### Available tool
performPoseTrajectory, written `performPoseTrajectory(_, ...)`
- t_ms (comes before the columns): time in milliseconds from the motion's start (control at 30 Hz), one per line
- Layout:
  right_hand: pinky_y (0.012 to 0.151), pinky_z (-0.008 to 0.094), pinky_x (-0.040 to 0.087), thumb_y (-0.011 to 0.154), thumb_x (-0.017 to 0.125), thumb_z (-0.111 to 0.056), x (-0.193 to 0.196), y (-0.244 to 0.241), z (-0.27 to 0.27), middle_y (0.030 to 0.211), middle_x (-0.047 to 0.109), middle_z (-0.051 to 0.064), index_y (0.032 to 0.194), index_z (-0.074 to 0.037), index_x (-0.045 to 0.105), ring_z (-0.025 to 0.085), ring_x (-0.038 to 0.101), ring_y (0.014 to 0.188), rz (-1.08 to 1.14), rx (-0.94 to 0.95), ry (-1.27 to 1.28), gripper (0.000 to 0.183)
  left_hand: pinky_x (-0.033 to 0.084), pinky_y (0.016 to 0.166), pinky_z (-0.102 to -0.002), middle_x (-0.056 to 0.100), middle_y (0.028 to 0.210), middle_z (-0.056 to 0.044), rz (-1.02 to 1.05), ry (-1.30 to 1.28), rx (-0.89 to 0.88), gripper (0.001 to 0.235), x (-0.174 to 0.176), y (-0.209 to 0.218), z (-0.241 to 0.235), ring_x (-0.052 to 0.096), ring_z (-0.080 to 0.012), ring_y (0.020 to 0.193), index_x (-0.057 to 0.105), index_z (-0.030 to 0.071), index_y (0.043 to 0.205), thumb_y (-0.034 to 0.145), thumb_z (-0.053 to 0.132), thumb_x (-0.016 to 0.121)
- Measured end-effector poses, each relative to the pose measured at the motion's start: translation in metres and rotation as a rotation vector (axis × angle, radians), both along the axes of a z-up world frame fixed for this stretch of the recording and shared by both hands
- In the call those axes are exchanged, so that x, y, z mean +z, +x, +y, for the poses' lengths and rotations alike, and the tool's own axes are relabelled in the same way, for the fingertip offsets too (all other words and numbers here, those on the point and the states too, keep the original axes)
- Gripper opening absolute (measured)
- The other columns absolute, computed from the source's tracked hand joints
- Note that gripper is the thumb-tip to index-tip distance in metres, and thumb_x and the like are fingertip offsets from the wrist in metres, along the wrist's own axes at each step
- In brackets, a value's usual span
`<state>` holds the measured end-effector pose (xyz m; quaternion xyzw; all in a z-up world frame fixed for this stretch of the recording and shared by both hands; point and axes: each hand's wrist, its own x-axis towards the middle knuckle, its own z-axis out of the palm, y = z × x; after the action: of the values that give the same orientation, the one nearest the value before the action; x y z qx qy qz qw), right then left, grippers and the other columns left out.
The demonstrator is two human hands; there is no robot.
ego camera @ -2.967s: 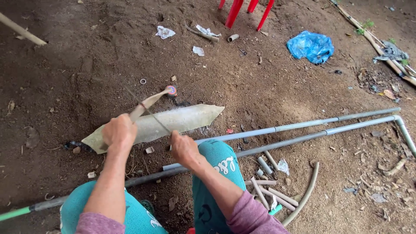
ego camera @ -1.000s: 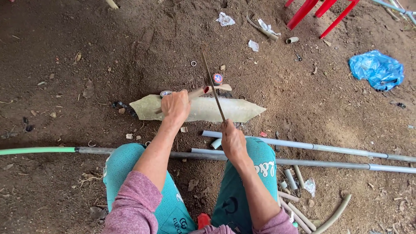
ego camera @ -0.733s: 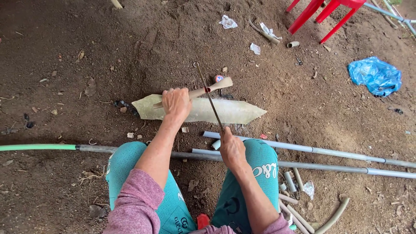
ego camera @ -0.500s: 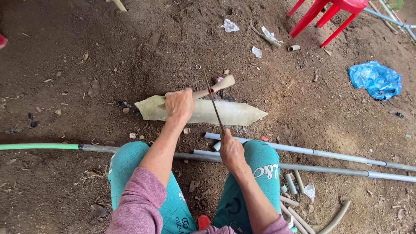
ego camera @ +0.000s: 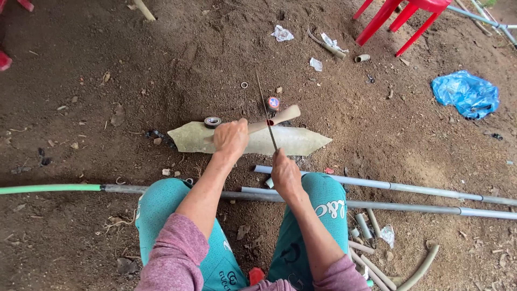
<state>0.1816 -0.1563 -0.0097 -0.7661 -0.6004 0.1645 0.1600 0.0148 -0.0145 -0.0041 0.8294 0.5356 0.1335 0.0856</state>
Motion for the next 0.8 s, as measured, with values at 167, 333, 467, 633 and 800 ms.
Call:
performPoseTrajectory(167, 0.071, 0.056, 0.064, 0.117, 0.031, -0.033, 0.005, -0.006, -0.014, 0.079, 0.075, 0.024, 0.108, -0.015, 0.054, 0.043, 0.080, 0.080, 0.060, -0.007, -0.023, 0.030, 0.055, 0.069, -0.042, 0.074, 0.073, -0.011, 0.023, -0.030, 0.016, 0.027, -0.014, -0.007, 0.008, 0.074, -0.0228, 0.069, 0.074, 0.009, 0.101, 0.108, 0.012, 0.048)
performPoseTrajectory(333, 0.074, 0.056, 0.065, 0.117, 0.029, -0.028, -0.007, 0.006, 0.000, 0.082, 0.075, 0.026, 0.111, -0.011, 0.058, 0.042, 0.079, 0.079, 0.136, -0.045, -0.043, 0.034, 0.059, 0.068, -0.042, 0.074, 0.073, -0.014, 0.009, -0.003, 0.007, 0.024, -0.006, 0.008, -0.005, 0.075, -0.0261, 0.069, 0.075, 0.004, 0.101, 0.105, 0.011, 0.052)
performPoseTrajectory(467, 0.072, 0.059, 0.063, 0.118, 0.031, -0.032, 0.003, 0.004, 0.008, 0.080, 0.073, 0.028, 0.108, -0.011, 0.055, 0.045, 0.077, 0.078, 0.112, -0.068, -0.007, 0.034, 0.060, 0.071, -0.045, 0.077, 0.078, -0.016, 0.007, -0.021, -0.036, 0.024, 0.005, 0.009, -0.007, 0.078, -0.0287, 0.074, 0.074, 0.005, 0.102, 0.104, 0.009, 0.050)
performPoseTrajectory(633, 0.074, 0.061, 0.062, 0.116, 0.033, -0.038, 0.012, -0.009, -0.022, 0.081, 0.074, 0.027, 0.113, -0.016, 0.055, 0.048, 0.079, 0.084, 0.108, 0.007, -0.073, 0.031, 0.059, 0.073, -0.047, 0.077, 0.082, -0.021, -0.064, -0.209, 0.148, 0.024, 0.049, -0.014, -0.016, 0.078, -0.0345, 0.079, 0.073, 0.001, 0.106, 0.107, 0.012, 0.052)
performPoseTrajectory(800, 0.072, 0.051, 0.064, 0.119, 0.030, -0.028, 0.010, 0.004, 0.000, 0.077, 0.073, 0.026, 0.113, -0.009, 0.059, 0.037, 0.078, 0.071, 0.124, -0.046, 0.001, 0.035, 0.062, 0.073, -0.050, 0.076, 0.081, -0.023, -0.016, -0.167, 0.050, 0.026, 0.043, 0.009, -0.031, 0.078, -0.0349, 0.076, 0.075, 0.002, 0.112, 0.106, 0.012, 0.051)
